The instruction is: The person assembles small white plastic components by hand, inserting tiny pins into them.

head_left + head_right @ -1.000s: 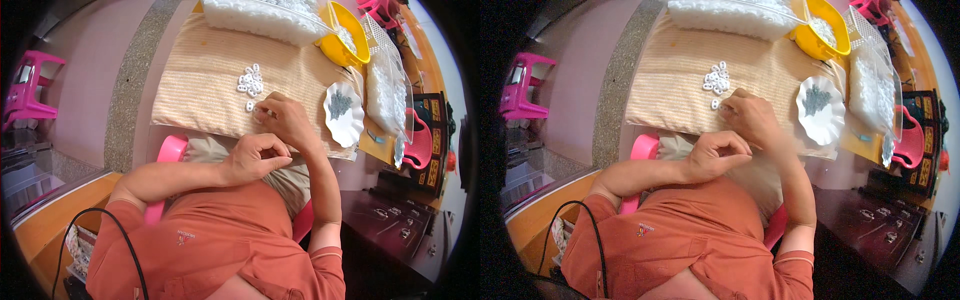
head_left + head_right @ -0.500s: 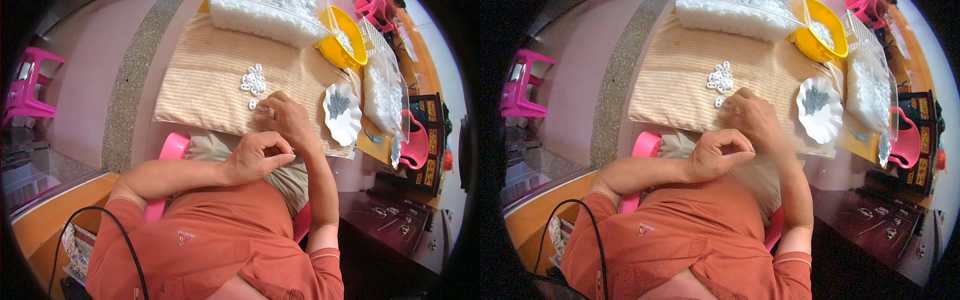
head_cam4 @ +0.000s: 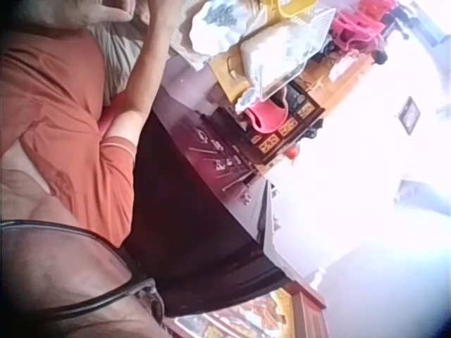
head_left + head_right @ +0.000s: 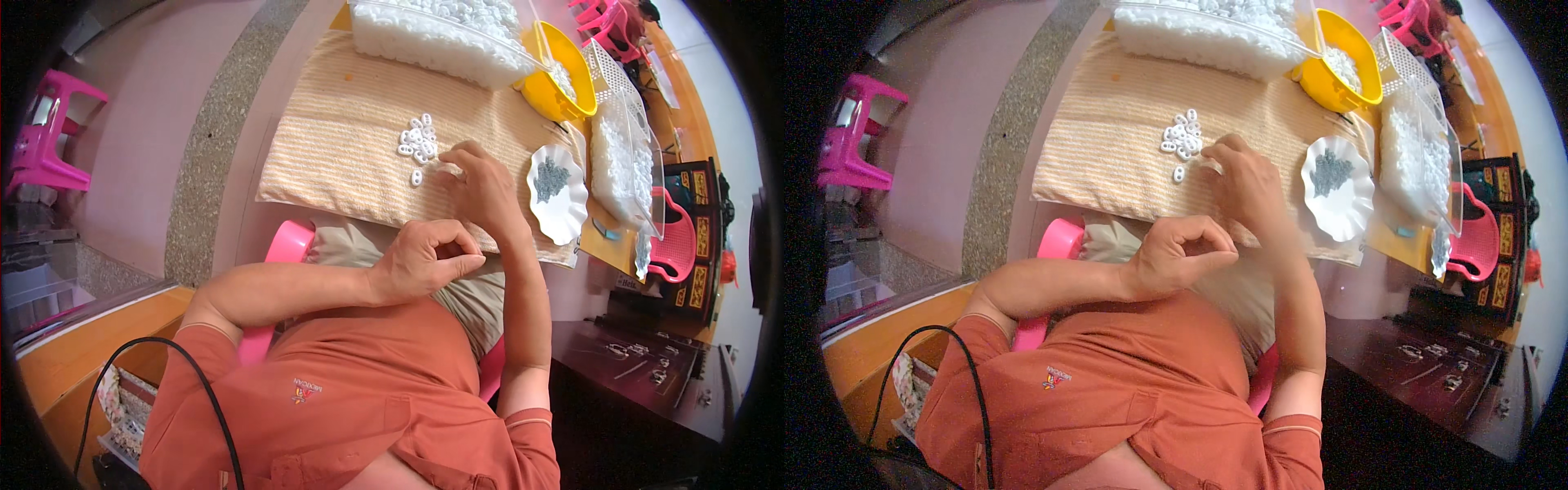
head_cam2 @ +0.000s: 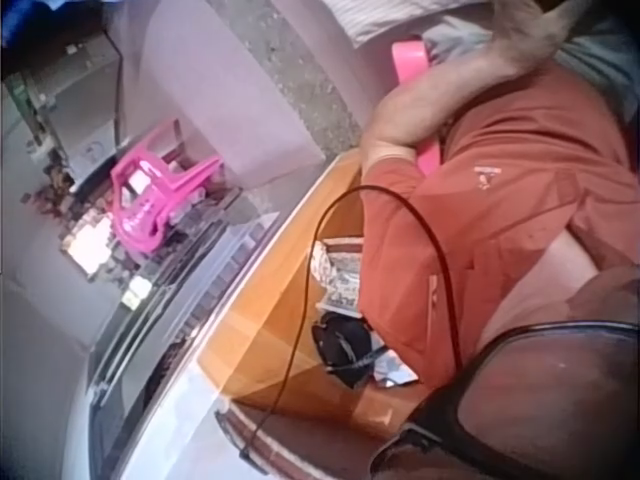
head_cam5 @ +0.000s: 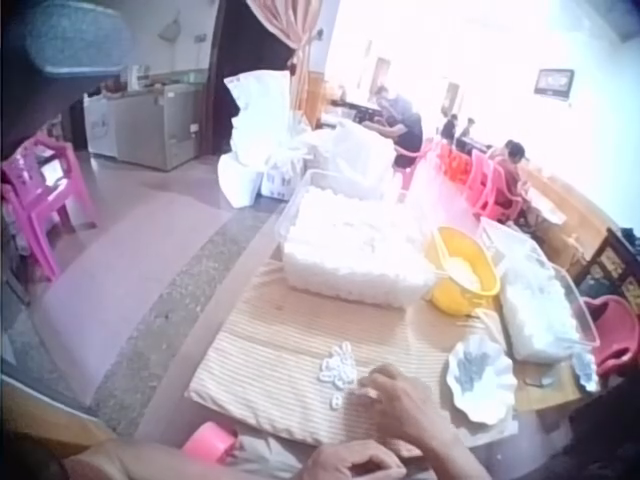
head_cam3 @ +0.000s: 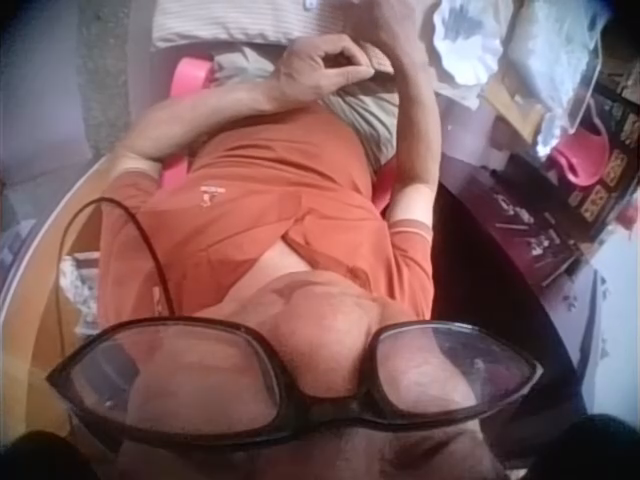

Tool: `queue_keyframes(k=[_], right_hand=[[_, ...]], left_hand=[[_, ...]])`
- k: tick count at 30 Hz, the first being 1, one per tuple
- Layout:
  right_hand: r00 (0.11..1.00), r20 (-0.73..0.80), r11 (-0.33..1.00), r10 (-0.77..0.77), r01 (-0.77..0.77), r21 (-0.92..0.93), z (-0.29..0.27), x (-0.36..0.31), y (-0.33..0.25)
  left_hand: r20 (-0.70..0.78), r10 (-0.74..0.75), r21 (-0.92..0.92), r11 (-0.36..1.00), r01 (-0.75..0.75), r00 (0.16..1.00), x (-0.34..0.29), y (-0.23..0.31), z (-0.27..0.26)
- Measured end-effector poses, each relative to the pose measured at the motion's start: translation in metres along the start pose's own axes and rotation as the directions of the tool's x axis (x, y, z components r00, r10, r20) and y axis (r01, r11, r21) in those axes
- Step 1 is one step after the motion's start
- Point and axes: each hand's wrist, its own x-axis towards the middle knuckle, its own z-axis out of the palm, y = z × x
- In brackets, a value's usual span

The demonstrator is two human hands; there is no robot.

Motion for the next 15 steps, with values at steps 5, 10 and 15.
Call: queue_keyframes(k=[5, 10, 15], right_hand=[[0.998, -0.034, 0.998, -0.053, 0.054, 0.026, 0.007, 0.019, -0.006], [0.999, 0.048, 1.0, -0.002, 0.003, -0.026, 0.007, 0.017, -0.002], [0.994, 0.107, 0.999, 0.032, -0.035, 0.022, 0.0, 0.016, 0.006]], left_hand=[[-0.042, 0.025, -0.033, 0.999, -0.026, 0.999, 0.002, -0.006, 0.003], [-0.019, -0.018, -0.019, 1.0, 0.018, 1.0, 0.002, -0.003, -0.001], [-0.022, -0.056, -0.07, 0.996, 0.054, 0.998, 0.002, -0.003, -0.002]])
